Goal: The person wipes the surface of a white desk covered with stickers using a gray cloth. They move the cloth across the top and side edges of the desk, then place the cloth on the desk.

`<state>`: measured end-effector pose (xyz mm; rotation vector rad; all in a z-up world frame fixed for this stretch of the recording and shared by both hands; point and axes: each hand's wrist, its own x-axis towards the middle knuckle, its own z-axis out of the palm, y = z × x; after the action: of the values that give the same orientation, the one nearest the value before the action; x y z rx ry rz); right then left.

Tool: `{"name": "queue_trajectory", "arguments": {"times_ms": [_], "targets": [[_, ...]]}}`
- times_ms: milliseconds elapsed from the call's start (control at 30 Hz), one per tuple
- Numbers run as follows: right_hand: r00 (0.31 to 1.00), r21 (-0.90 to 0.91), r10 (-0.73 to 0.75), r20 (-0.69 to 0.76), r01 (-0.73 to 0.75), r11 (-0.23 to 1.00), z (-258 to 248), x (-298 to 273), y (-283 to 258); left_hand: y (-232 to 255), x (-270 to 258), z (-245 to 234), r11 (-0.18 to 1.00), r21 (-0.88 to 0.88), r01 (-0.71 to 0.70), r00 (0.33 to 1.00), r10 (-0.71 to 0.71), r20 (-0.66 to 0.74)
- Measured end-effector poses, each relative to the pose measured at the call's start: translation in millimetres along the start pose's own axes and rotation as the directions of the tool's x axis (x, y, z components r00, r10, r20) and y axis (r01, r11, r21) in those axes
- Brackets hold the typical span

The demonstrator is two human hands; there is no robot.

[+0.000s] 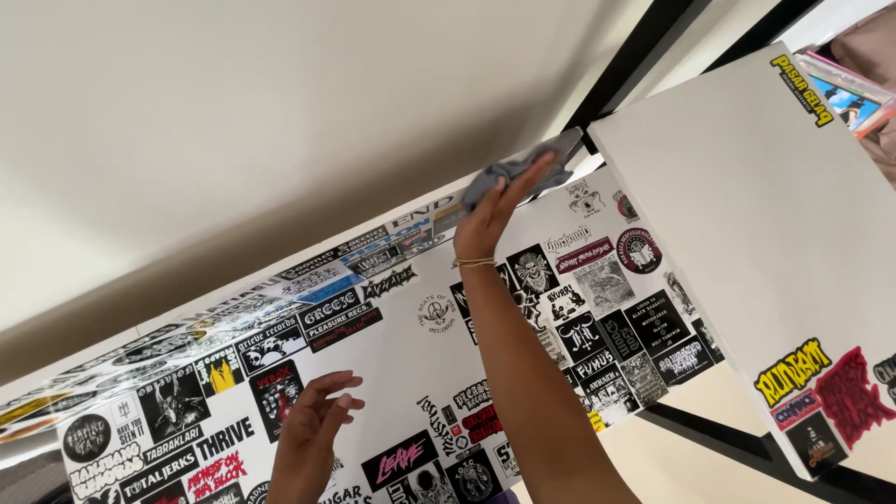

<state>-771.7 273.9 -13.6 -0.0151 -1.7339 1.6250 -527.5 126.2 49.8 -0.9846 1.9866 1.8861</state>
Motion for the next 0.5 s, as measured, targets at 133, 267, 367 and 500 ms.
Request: {"name": "queue_trajectory", "arguments": {"times_ms": [133, 267, 367, 500], "targets": [[0.992, 0.150, 0.127, -0.013, -0.123, 0.981, 0, 5, 22, 8, 3, -1, 1.000, 0.022, -0.004, 1.000, 0.004, -0.009], [0.980, 0.085, 0.168, -0.108, -0.159, 0.984, 0, 19, 23, 15, -1, -7, 0.939, 0.341, -0.046, 0.999, 0.053, -0.012], [0.976, 0.055, 0.170, -0.139, -0.163, 0.985, 3, 21, 11, 5, 2, -13, 0.863, 0.497, -0.092, 0.995, 0.097, 0.016], [0.996, 0.011, 0.013, -0.086, -0.012, 1.000, 3, 14, 13, -17, 11, -20, 0.761, 0.631, -0.149, 0.987, 0.148, 0.055]]}}
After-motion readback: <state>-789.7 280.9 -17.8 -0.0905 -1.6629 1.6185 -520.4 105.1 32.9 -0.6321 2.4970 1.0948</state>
